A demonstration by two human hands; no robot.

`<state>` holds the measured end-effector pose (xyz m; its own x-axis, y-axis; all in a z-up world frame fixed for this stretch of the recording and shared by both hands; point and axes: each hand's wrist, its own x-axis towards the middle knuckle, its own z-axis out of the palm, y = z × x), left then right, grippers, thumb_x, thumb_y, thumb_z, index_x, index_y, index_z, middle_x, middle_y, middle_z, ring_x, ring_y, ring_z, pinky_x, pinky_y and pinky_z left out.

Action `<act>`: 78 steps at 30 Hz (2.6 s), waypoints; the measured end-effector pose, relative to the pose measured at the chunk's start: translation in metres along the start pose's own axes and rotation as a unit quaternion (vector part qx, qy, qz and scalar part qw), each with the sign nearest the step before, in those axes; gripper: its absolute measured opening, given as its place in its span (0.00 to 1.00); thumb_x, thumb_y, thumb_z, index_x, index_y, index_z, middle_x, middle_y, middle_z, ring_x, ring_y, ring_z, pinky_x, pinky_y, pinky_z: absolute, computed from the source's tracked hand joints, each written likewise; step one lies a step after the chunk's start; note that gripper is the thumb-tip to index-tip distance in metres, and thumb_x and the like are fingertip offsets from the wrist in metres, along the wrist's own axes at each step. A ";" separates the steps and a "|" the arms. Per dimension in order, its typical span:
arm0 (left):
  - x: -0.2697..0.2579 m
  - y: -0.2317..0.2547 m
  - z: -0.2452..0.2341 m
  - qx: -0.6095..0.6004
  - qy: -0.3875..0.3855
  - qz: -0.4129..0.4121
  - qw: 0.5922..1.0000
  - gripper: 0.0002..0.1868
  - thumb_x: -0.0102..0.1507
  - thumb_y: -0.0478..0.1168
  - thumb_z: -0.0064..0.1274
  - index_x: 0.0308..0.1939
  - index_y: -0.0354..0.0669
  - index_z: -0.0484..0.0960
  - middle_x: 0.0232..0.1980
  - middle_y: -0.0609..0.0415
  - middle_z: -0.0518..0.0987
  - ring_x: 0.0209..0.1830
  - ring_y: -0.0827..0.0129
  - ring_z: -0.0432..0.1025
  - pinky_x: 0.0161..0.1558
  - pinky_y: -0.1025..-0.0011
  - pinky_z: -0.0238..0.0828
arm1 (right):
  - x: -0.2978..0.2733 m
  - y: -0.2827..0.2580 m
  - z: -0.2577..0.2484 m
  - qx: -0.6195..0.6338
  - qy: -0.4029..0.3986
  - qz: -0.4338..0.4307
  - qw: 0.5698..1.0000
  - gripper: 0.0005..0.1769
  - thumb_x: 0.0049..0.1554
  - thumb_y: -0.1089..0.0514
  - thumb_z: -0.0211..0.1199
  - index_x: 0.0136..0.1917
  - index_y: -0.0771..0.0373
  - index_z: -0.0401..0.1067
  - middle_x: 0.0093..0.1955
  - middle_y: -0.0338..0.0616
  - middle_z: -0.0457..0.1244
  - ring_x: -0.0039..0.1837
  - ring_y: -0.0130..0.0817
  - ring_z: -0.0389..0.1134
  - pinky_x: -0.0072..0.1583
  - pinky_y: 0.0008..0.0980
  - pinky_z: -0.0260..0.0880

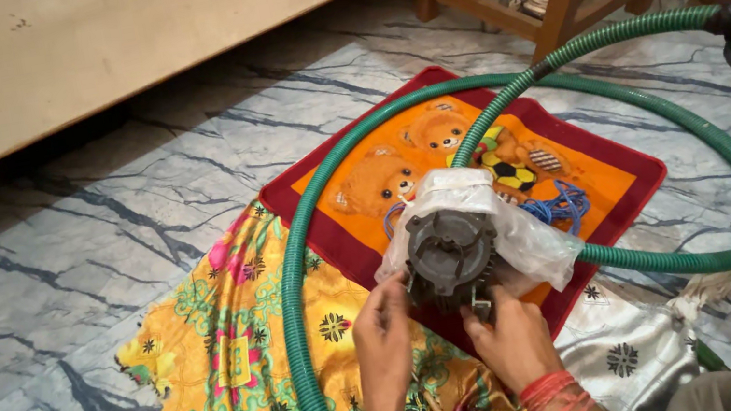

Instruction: The person sits on the floor and uses a screwdriver to remove screws from a dark cylindrical device, then wipes the device with a cloth and uses pliers to adjust a component. The device remains on a colorful mat with a green hose nearby.

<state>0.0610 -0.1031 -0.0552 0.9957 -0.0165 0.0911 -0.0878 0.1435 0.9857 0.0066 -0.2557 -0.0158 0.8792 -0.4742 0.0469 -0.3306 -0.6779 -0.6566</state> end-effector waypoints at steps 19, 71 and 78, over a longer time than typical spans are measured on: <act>-0.104 0.008 -0.008 0.103 -0.050 -0.047 0.992 0.09 0.62 0.23 0.47 0.44 0.36 0.76 0.40 0.48 0.82 0.40 0.68 0.82 0.43 0.71 0.76 | -0.072 0.040 -0.053 0.006 -0.101 -0.062 0.993 0.22 0.47 0.56 0.68 0.53 0.67 0.73 0.44 0.62 0.71 0.52 0.57 0.74 0.54 0.47 0.73; -0.133 0.091 0.015 0.117 0.036 0.144 0.982 0.07 0.59 0.29 0.63 0.42 0.36 0.87 0.34 0.54 0.78 0.28 0.71 0.74 0.31 0.75 0.70 | -0.102 0.049 -0.114 0.204 -0.107 -0.168 0.958 0.17 0.51 0.67 0.68 0.55 0.63 0.76 0.47 0.41 0.73 0.45 0.27 0.74 0.48 0.27 0.75; -0.135 0.083 0.020 0.152 0.063 0.141 0.976 0.09 0.57 0.29 0.65 0.42 0.37 0.88 0.34 0.56 0.77 0.25 0.75 0.70 0.27 0.77 0.65 | -0.101 0.062 -0.104 0.297 -0.123 0.016 0.947 0.13 0.62 0.61 0.59 0.56 0.68 0.79 0.47 0.43 0.71 0.43 0.22 0.65 0.42 0.24 0.64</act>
<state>-0.0814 -0.1084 0.0167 0.9245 0.1052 0.3664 -0.3452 -0.1767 0.9218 -0.1383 -0.3083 0.0175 0.9493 -0.2948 -0.1097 -0.1723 -0.1956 -0.9654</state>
